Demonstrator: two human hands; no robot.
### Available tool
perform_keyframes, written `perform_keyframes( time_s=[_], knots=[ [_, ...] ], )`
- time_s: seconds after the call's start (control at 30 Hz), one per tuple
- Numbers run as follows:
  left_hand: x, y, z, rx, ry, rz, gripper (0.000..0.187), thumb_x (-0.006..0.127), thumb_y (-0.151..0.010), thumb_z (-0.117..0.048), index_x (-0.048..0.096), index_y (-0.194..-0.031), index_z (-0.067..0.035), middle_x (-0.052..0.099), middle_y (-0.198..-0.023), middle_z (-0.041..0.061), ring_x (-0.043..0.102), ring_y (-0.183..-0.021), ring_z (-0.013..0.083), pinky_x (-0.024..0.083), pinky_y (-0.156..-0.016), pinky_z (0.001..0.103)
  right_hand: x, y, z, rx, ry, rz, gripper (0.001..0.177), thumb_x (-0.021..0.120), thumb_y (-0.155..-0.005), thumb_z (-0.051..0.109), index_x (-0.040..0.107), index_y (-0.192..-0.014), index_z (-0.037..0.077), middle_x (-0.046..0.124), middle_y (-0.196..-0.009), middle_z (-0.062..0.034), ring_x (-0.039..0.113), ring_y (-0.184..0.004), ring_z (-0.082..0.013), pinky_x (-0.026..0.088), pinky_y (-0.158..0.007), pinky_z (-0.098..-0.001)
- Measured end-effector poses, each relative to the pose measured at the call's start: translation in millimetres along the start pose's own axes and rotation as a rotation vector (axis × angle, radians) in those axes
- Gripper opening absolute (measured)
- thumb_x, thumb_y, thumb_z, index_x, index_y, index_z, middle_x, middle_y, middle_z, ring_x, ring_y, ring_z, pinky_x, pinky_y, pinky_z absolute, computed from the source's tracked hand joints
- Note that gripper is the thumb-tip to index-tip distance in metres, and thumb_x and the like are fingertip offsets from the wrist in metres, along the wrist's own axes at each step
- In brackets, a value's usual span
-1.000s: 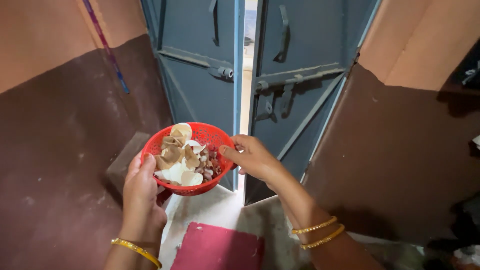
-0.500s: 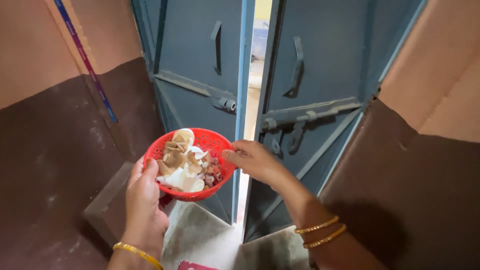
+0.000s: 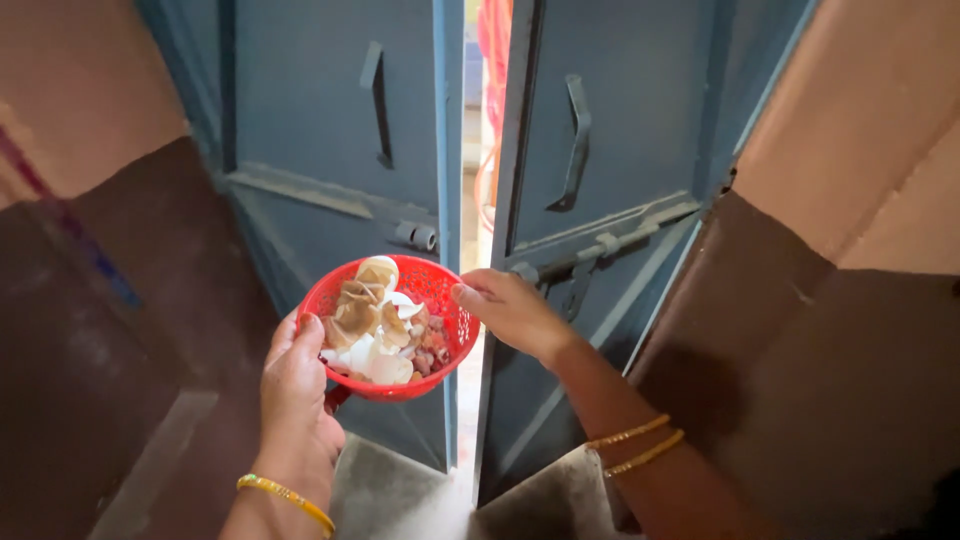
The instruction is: The recorder picks up eggshells and organic waste from various indoor locations into a small red basket and carries it outside.
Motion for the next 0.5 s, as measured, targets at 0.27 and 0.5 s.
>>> perform_keyframes(
  time_s=[0.27,0.5],
  knots=[
    [16,-100,-4,0.009,-0.052,0.152,0.033,0.052,-0.104,-0.029,0.066,-0.130,-0.015,0.070,-0.114,0.002,0.065,-0.093,0.0144,0.053,-0.078,0.034,-4,-86,-70,-0.016,0.310,-0.215,0.059,0.064,-0.094,0.044,0.060,-0.131,-0.002,0.064,-0.134,-0.0222,0.061,-0.126,-0.0325,0.048,-0.103,-0.0406],
    [41,-124,1,-0.152,-0.136,0.136,0.030,0.052,-0.102,-0.034,0.065,-0.126,-0.022,0.069,-0.111,-0.003,0.067,-0.093,0.0139,0.051,-0.070,0.035,-10,-117,-80,0.132,0.253,-0.187,0.070,0.065,-0.092,0.044,0.050,-0.142,-0.002,0.057,-0.143,-0.0228,0.057,-0.131,-0.0310,0.047,-0.105,-0.0392]
  ],
)
Point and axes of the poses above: each hand's wrist, its own y-axis away from the middle knuckle, its own x-axis out of the palm, z = x × y, the point moved 3 cm from there along -y, towards the middle knuckle
